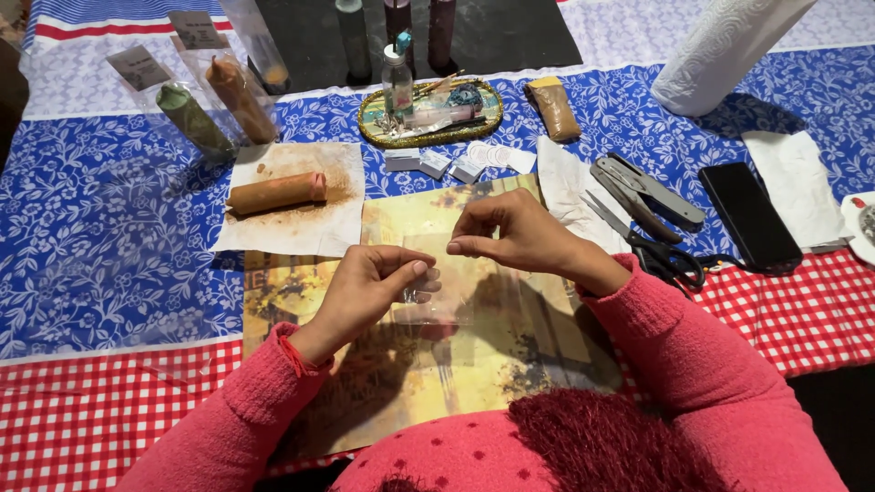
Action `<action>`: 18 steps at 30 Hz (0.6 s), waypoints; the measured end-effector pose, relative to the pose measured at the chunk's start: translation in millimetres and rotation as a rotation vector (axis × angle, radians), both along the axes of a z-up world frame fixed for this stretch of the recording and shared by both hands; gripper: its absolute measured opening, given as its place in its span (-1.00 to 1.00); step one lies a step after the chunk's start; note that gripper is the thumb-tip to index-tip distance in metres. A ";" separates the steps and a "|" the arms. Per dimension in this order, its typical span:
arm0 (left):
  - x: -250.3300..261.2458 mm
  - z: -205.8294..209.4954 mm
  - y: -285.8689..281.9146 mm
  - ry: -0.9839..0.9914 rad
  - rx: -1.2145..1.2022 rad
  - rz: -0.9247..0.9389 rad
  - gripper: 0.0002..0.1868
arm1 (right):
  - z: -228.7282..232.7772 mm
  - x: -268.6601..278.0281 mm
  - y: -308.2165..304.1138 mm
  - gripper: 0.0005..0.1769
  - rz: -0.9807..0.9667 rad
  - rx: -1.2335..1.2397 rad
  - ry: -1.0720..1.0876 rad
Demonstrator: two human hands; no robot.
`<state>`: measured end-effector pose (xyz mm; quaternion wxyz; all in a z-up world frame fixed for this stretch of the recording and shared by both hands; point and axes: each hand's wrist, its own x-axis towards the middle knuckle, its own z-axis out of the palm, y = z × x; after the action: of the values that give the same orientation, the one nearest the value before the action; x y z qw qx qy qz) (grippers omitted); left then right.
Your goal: Packaging handmade candles into plastic sleeves and cutting excess material.
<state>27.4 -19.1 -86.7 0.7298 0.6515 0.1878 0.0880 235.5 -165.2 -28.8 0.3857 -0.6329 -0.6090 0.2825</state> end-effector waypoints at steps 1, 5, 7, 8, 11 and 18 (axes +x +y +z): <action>0.3 -1.3 0.3 -0.001 -0.003 -0.002 -0.73 | 0.0 0.3 0.1 -0.83 -0.001 -0.003 0.003; 0.0 -5.9 2.8 0.007 0.043 -0.006 -0.73 | -1.2 4.2 -0.5 -0.82 0.012 0.008 0.019; -0.3 -6.6 4.9 0.005 0.109 -0.017 -0.74 | 2.5 7.4 -1.1 -0.82 0.050 -0.033 0.079; -0.1 -7.1 6.3 0.004 0.110 -0.017 -0.74 | 5.9 12.4 -1.6 -0.82 0.050 -0.032 0.078; 0.0 -9.4 10.7 -0.005 0.053 -0.030 -0.74 | 11.9 29.8 -4.3 -0.75 0.205 -0.177 -0.060; -2.4 -19.2 25.6 -0.048 -0.038 0.016 -0.74 | 20.3 76.5 -25.5 -0.72 0.184 -0.539 -0.251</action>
<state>25.0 6.5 -105.9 0.7457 0.6335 0.1771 0.1059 312.0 -190.7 -8.5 0.0987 -0.6844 -0.6099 0.3872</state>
